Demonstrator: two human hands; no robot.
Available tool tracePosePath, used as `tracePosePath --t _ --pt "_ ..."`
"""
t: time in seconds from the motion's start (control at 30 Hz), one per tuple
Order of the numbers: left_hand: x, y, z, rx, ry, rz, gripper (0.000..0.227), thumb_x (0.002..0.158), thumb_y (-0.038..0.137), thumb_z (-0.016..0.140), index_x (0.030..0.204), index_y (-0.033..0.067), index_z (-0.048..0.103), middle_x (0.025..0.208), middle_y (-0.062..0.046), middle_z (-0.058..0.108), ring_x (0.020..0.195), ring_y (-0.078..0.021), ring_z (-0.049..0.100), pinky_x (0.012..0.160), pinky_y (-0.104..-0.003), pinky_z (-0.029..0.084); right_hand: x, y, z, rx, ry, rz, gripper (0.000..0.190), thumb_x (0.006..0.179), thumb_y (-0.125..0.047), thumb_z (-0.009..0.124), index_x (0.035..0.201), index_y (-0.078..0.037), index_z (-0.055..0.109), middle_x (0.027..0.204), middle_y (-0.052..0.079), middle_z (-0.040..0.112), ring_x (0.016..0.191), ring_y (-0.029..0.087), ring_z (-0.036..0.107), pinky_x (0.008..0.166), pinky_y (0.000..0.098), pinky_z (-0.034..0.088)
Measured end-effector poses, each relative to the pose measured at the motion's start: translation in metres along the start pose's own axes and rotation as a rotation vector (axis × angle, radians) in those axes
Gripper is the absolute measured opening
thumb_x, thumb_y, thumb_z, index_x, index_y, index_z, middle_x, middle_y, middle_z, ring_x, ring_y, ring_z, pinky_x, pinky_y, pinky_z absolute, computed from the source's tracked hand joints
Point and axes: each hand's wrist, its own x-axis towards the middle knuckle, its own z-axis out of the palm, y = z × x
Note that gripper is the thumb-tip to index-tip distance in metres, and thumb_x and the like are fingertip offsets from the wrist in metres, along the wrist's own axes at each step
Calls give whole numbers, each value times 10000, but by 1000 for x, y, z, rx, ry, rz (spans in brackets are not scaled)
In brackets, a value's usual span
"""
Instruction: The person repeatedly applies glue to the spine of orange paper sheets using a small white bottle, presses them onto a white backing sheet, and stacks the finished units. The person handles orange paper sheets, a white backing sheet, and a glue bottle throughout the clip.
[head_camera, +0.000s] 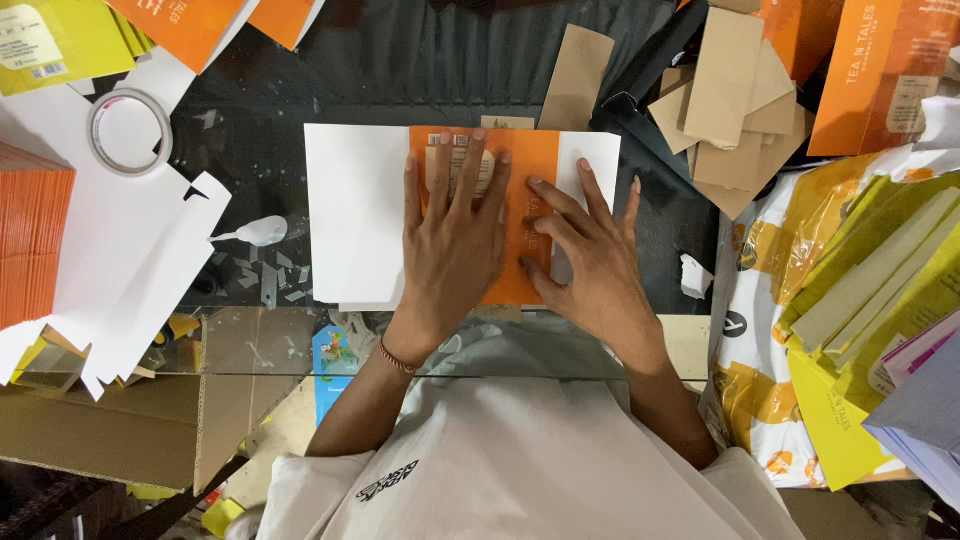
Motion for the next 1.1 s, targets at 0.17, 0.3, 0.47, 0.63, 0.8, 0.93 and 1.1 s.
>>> tracePosePath --t 0.17,0.3,0.47,0.63,0.8,0.93,1.1 --pt "-16 3 -10 -14 -28 32 417 1060 190 623 1471 122 611 1576 -133 466 1495 -390 348 1232 -605 293 0 -4 -3 13 5 -1 254 858 -110 728 1087 -142 623 1572 8 507 1576 382 229 1171 811 28" --pt "-30 7 -14 25 -54 39 421 1091 230 645 1498 137 586 1593 -104 464 1492 -358 395 1216 -603 323 0 -2 -4 15 -15 -1 315 828 -94 740 1119 -137 627 1588 3 489 1581 380 210 1165 819 25" --pt "-52 10 -16 -9 -119 59 506 1005 164 677 1501 146 581 1623 -102 407 1517 -368 332 1221 -645 309 1 -4 -3 -8 1 -1 263 902 -173 751 1130 -140 623 1579 8 502 1569 391 241 1161 815 59" --pt "-66 15 -32 -31 -142 69 474 978 121 700 1446 129 629 1594 -99 448 1498 -352 380 1202 -643 342 1 -4 -4 -3 2 3 225 932 -179 748 1118 -123 636 1575 9 508 1569 375 233 1171 806 43" --pt "-80 16 -43 -38 -143 107 505 934 76 661 1432 140 609 1559 -132 497 1479 -385 394 1188 -659 346 1 -1 -2 -15 -7 -2 264 914 -224 741 1144 -148 635 1574 15 513 1567 383 231 1151 817 52" --pt "-81 17 -52 -2 -113 135 417 946 25 642 1345 142 668 1530 -127 523 1439 -377 455 1167 -654 377 0 -4 -3 9 5 0 229 948 -206 743 1134 -123 638 1572 24 517 1570 373 225 1172 801 22" --pt "-84 17 -55 -59 -115 168 391 924 10 621 1290 112 708 1468 -142 588 1443 -387 432 1145 -695 366 0 -5 -4 13 9 1 228 948 -204 746 1125 -121 629 1569 27 521 1568 385 236 1173 798 28"
